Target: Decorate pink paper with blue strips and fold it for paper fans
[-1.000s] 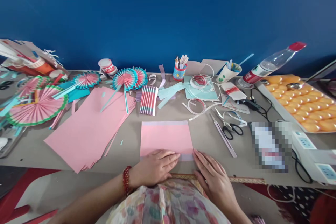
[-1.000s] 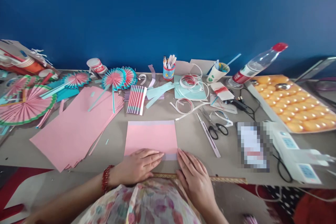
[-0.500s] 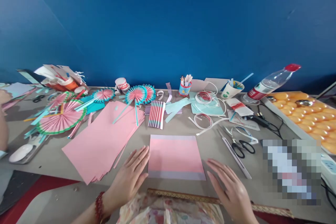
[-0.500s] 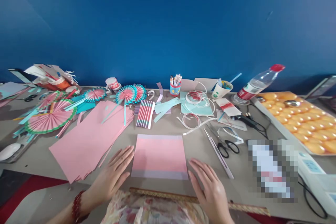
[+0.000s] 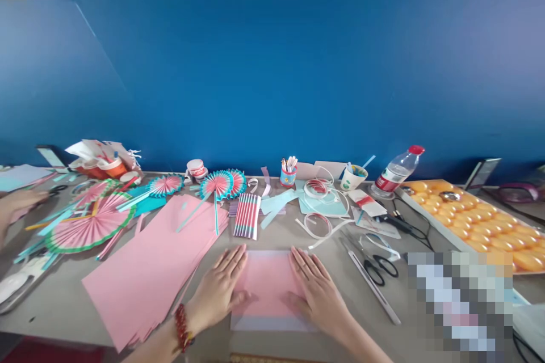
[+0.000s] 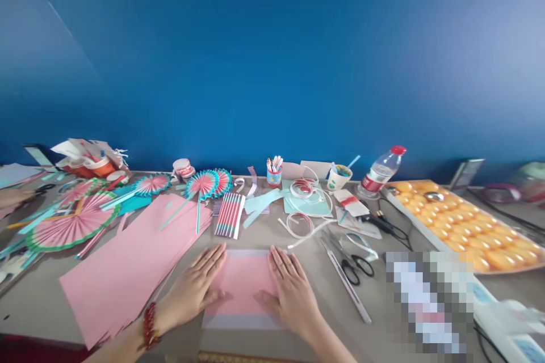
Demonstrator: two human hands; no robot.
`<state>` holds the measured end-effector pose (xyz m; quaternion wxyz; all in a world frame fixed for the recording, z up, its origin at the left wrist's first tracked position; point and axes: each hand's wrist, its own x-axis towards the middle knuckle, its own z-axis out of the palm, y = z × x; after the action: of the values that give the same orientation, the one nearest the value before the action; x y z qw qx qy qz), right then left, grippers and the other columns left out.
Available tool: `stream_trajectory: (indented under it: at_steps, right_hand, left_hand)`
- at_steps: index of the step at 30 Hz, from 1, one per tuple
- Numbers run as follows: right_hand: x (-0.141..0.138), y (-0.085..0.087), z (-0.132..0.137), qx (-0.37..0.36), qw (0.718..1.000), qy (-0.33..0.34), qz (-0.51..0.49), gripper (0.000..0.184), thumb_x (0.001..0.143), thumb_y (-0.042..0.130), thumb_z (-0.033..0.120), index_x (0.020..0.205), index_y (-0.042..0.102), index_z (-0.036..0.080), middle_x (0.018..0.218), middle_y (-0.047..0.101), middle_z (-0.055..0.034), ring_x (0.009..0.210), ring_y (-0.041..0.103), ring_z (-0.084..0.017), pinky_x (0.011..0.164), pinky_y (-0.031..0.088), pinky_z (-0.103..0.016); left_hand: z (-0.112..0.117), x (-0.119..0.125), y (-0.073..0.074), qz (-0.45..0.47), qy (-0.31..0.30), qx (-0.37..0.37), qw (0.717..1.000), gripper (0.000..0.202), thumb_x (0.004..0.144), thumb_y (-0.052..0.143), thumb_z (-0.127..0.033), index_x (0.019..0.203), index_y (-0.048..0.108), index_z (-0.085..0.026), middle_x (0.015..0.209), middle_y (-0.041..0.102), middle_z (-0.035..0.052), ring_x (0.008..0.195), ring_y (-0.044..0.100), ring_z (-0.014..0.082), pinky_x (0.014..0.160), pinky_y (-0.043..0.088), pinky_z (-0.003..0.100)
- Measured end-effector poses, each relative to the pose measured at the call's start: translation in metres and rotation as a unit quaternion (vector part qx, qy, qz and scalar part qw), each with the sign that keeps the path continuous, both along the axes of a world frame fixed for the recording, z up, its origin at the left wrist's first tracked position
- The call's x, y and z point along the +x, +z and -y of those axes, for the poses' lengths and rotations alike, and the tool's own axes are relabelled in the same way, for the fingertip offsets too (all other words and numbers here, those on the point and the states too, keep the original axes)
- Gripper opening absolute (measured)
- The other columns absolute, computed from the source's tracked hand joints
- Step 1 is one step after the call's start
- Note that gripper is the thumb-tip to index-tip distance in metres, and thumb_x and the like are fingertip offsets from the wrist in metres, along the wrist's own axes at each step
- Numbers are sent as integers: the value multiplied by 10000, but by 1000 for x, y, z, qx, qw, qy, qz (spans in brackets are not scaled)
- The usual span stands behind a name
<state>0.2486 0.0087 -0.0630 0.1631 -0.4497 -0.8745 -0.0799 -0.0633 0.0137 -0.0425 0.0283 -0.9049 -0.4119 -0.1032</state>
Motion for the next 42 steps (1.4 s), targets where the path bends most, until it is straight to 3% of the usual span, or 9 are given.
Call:
stream_trajectory:
  at_steps: [3, 6, 10, 17, 20, 24, 29, 36, 42]
  right_hand:
    - [-7, 10, -7, 4, 999, -27, -20, 823, 940, 433, 532, 1567, 47, 164, 1561, 304, -96, 1406, 349, -269, 1123, 317, -448]
    - [-16, 7, -15, 16, 999, -21, -21, 804, 939, 433, 531, 1565, 93, 159, 1558, 307, -111, 1399, 361, -278, 1131, 299, -454]
    - [-17, -10, -22, 31, 999, 11, 1, 790, 938, 429, 537, 1559, 128, 153, 1540, 338, -121, 1370, 404, -290, 1104, 321, -465]
    - [-14, -10, -20, 26, 999, 11, -24, 765, 926, 457, 538, 1552, 193, 185, 1529, 364, -104, 1369, 409, -286, 1100, 356, -480]
    - [-15, -6, -19, -1, 999, 6, -39, 686, 924, 477, 510, 1519, 314, 208, 1509, 404, -96, 1350, 438, -286, 1093, 381, -490]
    - [-12, 7, -23, -45, 991, -27, -127, 464, 952, 464, 422, 1370, 540, 236, 1360, 591, -85, 1215, 582, -249, 1006, 490, -428]
    - [-2, 30, -63, -11, 980, -33, -198, 295, 969, 436, 297, 1119, 680, 225, 1131, 704, -77, 1071, 651, -217, 926, 530, -368]
    - [-8, 37, -139, 12, 991, -2, -131, 336, 915, 412, 148, 1093, 688, 222, 1119, 669, -88, 1018, 615, -226, 880, 518, -385]
    - [-34, 34, -157, 9, 997, 16, -76, 295, 886, 429, 93, 935, 689, 222, 1077, 654, -78, 979, 585, -228, 816, 497, -365]
  left_hand:
    - [5, 7, 14, 30, 16, 19, 999, 713, 997, 380, -465, 1559, 43, -185, 1569, 299, 101, 1419, 343, 255, 1144, 337, 418]
    - [2, 27, 20, 19, -34, -8, 999, 772, 975, 377, -538, 1559, 29, -171, 1600, 191, 115, 1448, 273, 287, 1172, 282, 456]
    - [-6, 39, 9, -5, -85, -24, 996, 896, 908, 380, -684, 1559, 18, -185, 1593, 188, 131, 1444, 279, 300, 1172, 259, 477]
    - [-5, 29, 2, 24, -73, 4, 997, 803, 935, 428, -606, 1558, 94, -227, 1583, 233, 103, 1424, 331, 285, 1162, 300, 449]
    - [-4, 27, 4, 27, -74, -6, 997, 770, 942, 449, -574, 1553, 141, -220, 1584, 239, 101, 1437, 304, 284, 1168, 301, 464]
    - [-8, 25, 1, 82, -50, -47, 994, 651, 961, 492, -438, 1525, 253, -216, 1552, 345, 80, 1410, 366, 240, 1167, 340, 440]
    - [-15, 23, 0, 151, 13, -51, 987, 486, 936, 468, -186, 1418, 452, -242, 1451, 504, 50, 1348, 458, 207, 1131, 415, 418]
    - [-15, 25, 6, 93, -19, -89, 992, 570, 938, 528, -276, 1481, 354, -268, 1561, 332, 35, 1417, 355, 238, 1164, 363, 446]
    - [-20, 24, -1, 78, -16, -71, 994, 552, 919, 536, -264, 1453, 398, -256, 1559, 329, 41, 1398, 389, 250, 1145, 397, 433]
